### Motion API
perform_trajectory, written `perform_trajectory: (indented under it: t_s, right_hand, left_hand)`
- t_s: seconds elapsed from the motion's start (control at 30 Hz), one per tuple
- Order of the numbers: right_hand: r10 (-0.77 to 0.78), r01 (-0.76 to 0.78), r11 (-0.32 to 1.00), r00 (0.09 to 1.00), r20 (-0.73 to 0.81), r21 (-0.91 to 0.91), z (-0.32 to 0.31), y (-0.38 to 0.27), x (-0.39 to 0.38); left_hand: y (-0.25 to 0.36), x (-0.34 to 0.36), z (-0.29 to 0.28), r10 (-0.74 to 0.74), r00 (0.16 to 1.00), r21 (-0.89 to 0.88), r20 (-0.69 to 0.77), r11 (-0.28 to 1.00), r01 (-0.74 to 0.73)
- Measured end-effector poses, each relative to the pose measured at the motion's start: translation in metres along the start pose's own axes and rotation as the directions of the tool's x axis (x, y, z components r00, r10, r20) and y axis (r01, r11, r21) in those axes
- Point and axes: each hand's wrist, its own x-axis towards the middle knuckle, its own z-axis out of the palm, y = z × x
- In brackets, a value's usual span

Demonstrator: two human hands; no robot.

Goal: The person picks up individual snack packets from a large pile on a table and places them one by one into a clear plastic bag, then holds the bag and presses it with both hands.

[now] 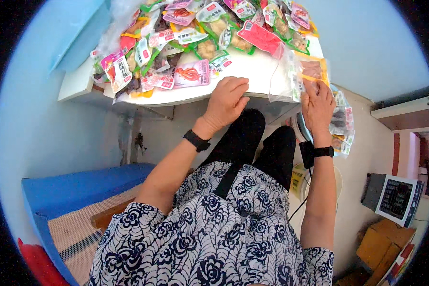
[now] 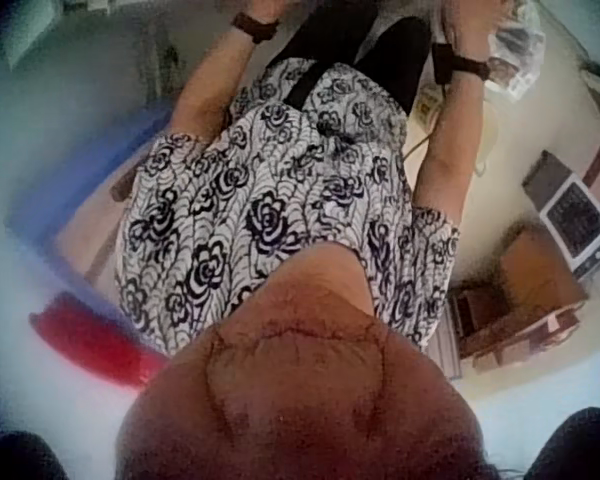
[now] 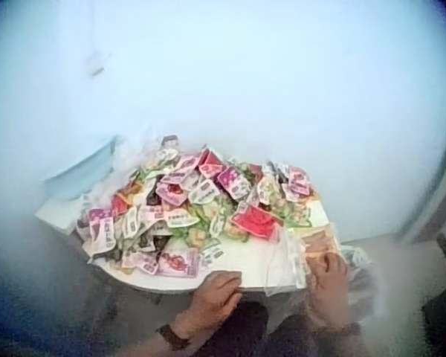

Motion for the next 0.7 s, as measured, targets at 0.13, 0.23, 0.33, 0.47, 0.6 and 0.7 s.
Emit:
perform_trajectory:
  t_s: [0.13, 0.23, 0.33, 0.47, 0.6, 0.7]
  right_hand:
    - [-0.006, 0.006, 1.000, 1.000, -0.003, 0.012, -0.018, -0.004, -0.003]
    - [0.031, -0.030, 0.998, 0.999, -0.027, 0.054, -0.049, -0.011, -0.006]
    - [0.047, -0.039, 0.992, 0.997, -0.060, 0.120, -0.078, -0.025, -0.011]
    - [0.069, -0.087, 0.980, 0.992, 0.104, 0.178, -0.123, -0.050, -0.030]
    - [0.082, -0.121, 0.975, 0.975, 0.208, 0.184, -0.146, -0.073, -0.057]
    - [0.076, -0.144, 0.969, 0.947, 0.314, 0.200, -0.173, -0.083, -0.089]
  left_hand:
    - [0.014, -0.005, -0.006, -0.020, 1.000, 0.119, 0.025, 0.993, 0.016]
    - [0.035, 0.012, -0.029, 0.044, 0.999, 0.145, 0.024, 0.988, -0.047]
    - [0.057, 0.019, -0.069, 0.084, 0.995, 0.203, 0.054, 0.975, -0.093]
    - [0.081, -0.004, -0.111, 0.019, 0.986, 0.232, 0.164, 0.971, -0.058]
    - [0.101, -0.036, -0.139, -0.050, 0.984, 0.061, 0.172, 0.997, 0.040]
    - [0.131, -0.066, -0.162, -0.153, 0.884, 0.055, 0.441, 0.988, 0.144]
